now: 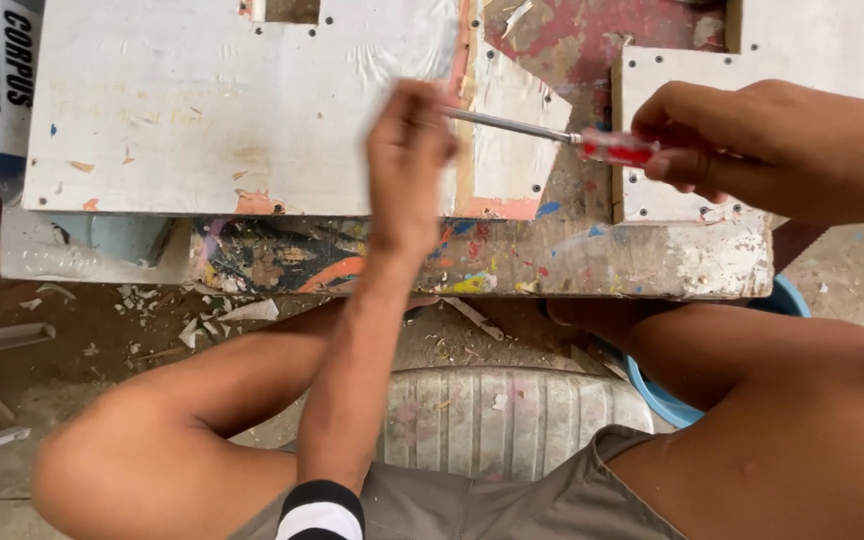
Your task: Manually clearing or marking holes in a board using a small screwdriver
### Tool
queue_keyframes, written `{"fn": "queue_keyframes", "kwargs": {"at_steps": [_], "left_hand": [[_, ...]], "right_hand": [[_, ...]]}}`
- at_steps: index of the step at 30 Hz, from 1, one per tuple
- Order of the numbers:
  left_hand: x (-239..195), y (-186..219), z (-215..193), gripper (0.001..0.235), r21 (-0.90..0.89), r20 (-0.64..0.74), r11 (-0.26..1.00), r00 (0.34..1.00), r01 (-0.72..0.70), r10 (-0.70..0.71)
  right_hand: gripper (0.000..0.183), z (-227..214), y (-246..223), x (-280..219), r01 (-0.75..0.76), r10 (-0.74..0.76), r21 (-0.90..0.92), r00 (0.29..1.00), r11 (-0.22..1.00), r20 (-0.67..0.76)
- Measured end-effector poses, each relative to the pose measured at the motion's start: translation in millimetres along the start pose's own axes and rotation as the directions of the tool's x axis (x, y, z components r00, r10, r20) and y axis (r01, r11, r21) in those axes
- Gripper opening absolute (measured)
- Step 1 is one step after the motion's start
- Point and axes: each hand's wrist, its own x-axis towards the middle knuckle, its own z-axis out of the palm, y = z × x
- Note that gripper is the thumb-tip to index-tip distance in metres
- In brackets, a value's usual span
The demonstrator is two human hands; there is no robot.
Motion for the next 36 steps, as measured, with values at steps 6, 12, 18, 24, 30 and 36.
{"fn": "queue_keyframes", "kwargs": {"at_steps": [6,12,18,24,30,36], "left_hand": [[4,76,-84,0.026,-0.089,-0.164,0.972,0.966,-0.217,0.201],[-14,60,-70,0.028,-0.151,-0.081,0.976,0.986,-0.156,0.145],[-38,69,-33,0.028,0.240,0.336,0.970,0.936,0.023,-0.105],[-42,75,-30,0.025,0.241,0.431,0.971,0.894,0.013,-0.118],[-42,80,-23,0.029,0.238,0.543,0.955,0.839,-0.179,0.022],[-57,41,11,0.033,0.336,0.486,0.747,0.785,-0.574,0.385]], "right_hand": [[0.034,20,69,21,0.147,-0.167,-0.087,0.936,0.985,-0.309],[0.029,21,34,20,0.429,-0.450,-0.135,0.832,0.893,-0.325],[0.022,10,-16,-6,0.761,-0.720,-0.120,0.533,0.638,-0.445],[0.022,13,-26,-6,0.798,-0.766,-0.133,0.496,0.588,-0.409],[0.019,14,-26,-6,0.815,-0.761,-0.024,0.530,0.579,-0.375],[0.025,14,-7,-1,0.756,-0.739,-0.079,0.606,0.650,-0.294]]}}
